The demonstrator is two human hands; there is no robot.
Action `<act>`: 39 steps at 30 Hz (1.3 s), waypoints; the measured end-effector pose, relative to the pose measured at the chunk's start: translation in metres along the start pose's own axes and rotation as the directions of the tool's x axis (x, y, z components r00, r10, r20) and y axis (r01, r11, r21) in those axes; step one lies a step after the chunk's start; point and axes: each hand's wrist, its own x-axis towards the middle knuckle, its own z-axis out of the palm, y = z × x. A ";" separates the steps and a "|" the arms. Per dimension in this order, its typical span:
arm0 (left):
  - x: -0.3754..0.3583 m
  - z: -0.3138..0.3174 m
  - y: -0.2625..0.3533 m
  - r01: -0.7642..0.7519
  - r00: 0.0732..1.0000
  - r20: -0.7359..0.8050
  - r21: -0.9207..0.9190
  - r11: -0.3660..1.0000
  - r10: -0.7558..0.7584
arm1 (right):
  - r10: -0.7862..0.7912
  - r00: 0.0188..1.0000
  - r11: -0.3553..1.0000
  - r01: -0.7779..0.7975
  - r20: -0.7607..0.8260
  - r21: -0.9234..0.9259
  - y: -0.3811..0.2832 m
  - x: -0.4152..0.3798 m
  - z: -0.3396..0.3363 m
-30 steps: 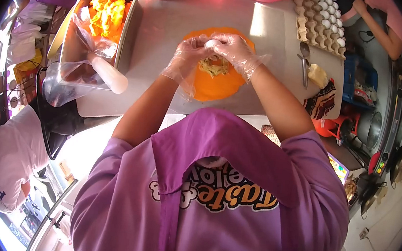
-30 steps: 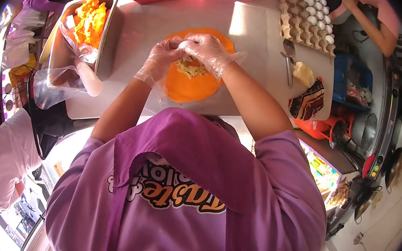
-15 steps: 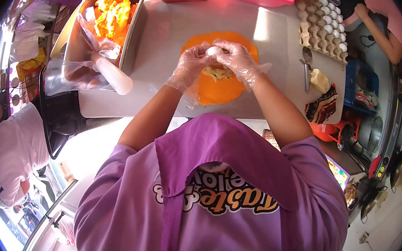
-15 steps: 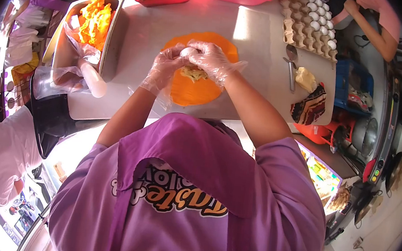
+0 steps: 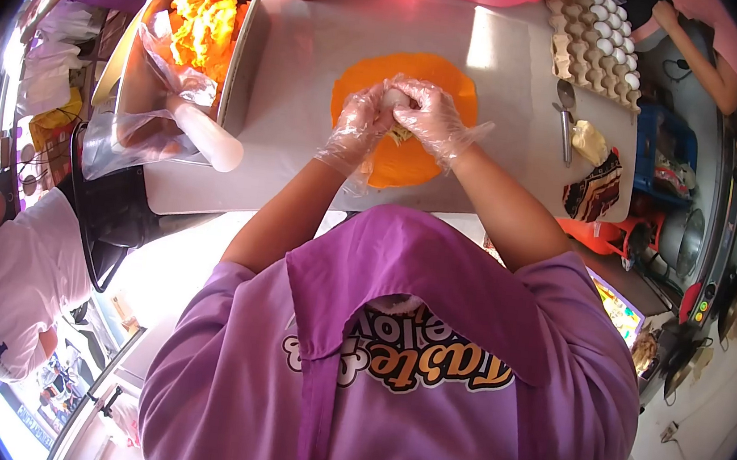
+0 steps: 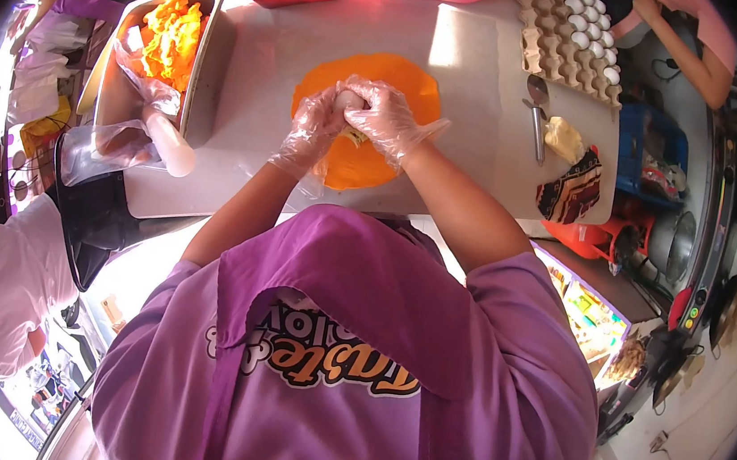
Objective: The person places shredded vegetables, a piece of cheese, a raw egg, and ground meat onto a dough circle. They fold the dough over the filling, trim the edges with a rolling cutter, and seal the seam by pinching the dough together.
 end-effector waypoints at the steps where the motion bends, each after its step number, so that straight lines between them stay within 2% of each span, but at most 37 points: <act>1: 0.000 0.001 0.000 0.002 1.000 0.002 -0.001 1.000 -0.002 | -0.023 0.999 0.999 0.024 -0.036 0.028 0.003 0.000 0.002; 4: -0.001 0.001 0.005 0.038 0.999 0.008 -0.086 0.996 -0.037 | -0.017 0.998 1.000 0.018 -0.058 0.016 0.006 -0.002 0.003; 6: 0.000 0.002 0.009 0.167 0.986 0.021 -0.226 0.960 -0.166 | -0.045 0.996 0.999 0.044 -0.074 -0.017 0.008 -0.001 0.003; 7: 0.001 0.003 0.006 0.168 0.986 0.023 -0.227 0.959 -0.167 | -0.076 0.993 0.996 0.072 -0.088 -0.050 0.009 -0.001 0.004; 9: 0.003 0.007 -0.003 0.229 0.968 0.014 -0.446 0.865 -0.249 | -0.086 0.991 0.994 0.079 -0.102 -0.069 0.009 -0.001 0.005; 13: 0.004 0.011 0.001 0.221 0.961 -0.027 -0.519 0.826 -0.274 | -0.088 0.989 0.990 0.074 -0.116 -0.120 0.007 0.000 0.005; 14: 0.002 0.010 0.006 0.267 0.945 -0.007 -0.565 0.781 -0.328 | -0.087 0.990 0.990 0.073 -0.115 -0.120 0.006 0.000 0.004; 15: 0.001 0.009 0.014 0.311 0.925 0.016 -0.609 0.730 -0.381 | -0.013 0.997 0.994 0.005 -0.070 -0.113 0.000 0.000 0.002; 16: 0.000 0.011 0.015 0.312 0.924 0.016 -0.610 0.729 -0.382 | 0.061 0.998 0.992 -0.063 -0.024 -0.110 -0.004 -0.001 0.001; 18: 0.001 0.016 0.017 0.208 0.957 -0.021 -0.648 0.733 -0.291 | 0.055 0.998 0.990 -0.057 -0.026 -0.128 -0.007 -0.001 0.000; 19: 0.001 0.016 0.014 0.209 0.956 -0.021 -0.649 0.732 -0.292 | 0.047 0.998 0.988 -0.051 -0.029 -0.146 -0.007 -0.001 0.000; 21: 0.001 0.016 0.008 0.042 0.995 -0.063 -0.467 0.883 -0.080 | 0.045 0.998 0.987 -0.050 -0.036 -0.150 -0.004 0.000 0.001; 22: 0.001 0.015 0.008 0.043 0.995 -0.063 -0.468 0.883 -0.082 | 0.043 0.998 0.987 -0.049 -0.044 -0.154 -0.002 0.000 0.002; 23: 0.001 0.013 0.007 0.033 0.996 -0.064 -0.332 0.943 -0.058 | 0.044 0.998 0.987 -0.050 -0.043 -0.154 0.002 0.001 0.005; 24: 0.001 0.013 0.006 0.021 0.998 -0.062 -0.190 0.982 -0.034 | -0.062 0.992 0.987 0.045 -0.107 -0.157 0.005 0.001 0.007; 25: 0.002 0.015 0.003 0.022 0.998 -0.061 -0.190 0.981 -0.034 | -0.167 0.971 0.976 0.138 -0.170 -0.167 0.009 0.001 0.008; 26: 0.003 0.018 0.001 0.095 0.985 -0.107 -0.311 0.946 -0.134 | -0.166 0.971 0.976 0.137 -0.170 -0.167 0.012 0.002 0.007; 27: 0.004 0.019 0.002 0.157 0.962 -0.139 -0.429 0.890 -0.237 | -0.104 0.985 0.985 0.083 -0.136 -0.151 0.012 0.002 0.006; 28: 0.003 0.016 0.003 0.157 0.962 -0.138 -0.429 0.889 -0.237 | -0.043 0.994 0.990 0.028 -0.101 -0.137 0.013 0.003 0.004; 29: 0.003 0.010 0.004 0.120 0.982 -0.129 -0.162 0.980 -0.141 | -0.041 0.994 0.990 0.027 -0.101 -0.136 0.013 0.003 0.002; 30: 0.003 0.005 0.009 0.061 0.994 -0.092 0.116 0.991 -0.051 | 0.010 0.997 0.999 -0.012 -0.075 -0.032 0.015 0.004 -0.001; 31: 0.004 0.003 0.014 0.063 0.994 -0.092 0.116 0.991 -0.052 | 0.059 0.997 0.996 -0.055 -0.044 0.072 0.017 0.005 -0.004; 32: 0.005 0.000 0.019 0.102 0.993 -0.076 0.178 0.979 -0.090 | 0.061 0.997 0.996 -0.057 -0.043 0.073 0.019 0.006 -0.005; 34: 0.003 -0.001 0.020 0.143 0.989 -0.061 0.239 0.960 -0.133 | 0.174 0.982 0.935 -0.190 0.078 0.298 0.024 0.009 -0.009; 36: 0.003 0.000 0.016 0.130 0.991 -0.048 0.120 0.984 -0.125 | 0.135 0.988 0.948 -0.150 0.074 0.280 0.026 0.009 -0.010; 39: 0.002 -0.003 0.013 0.149 0.989 -0.021 0.178 0.973 -0.148 | 0.167 0.980 0.914 -0.196 0.110 0.356 0.021 0.009 -0.013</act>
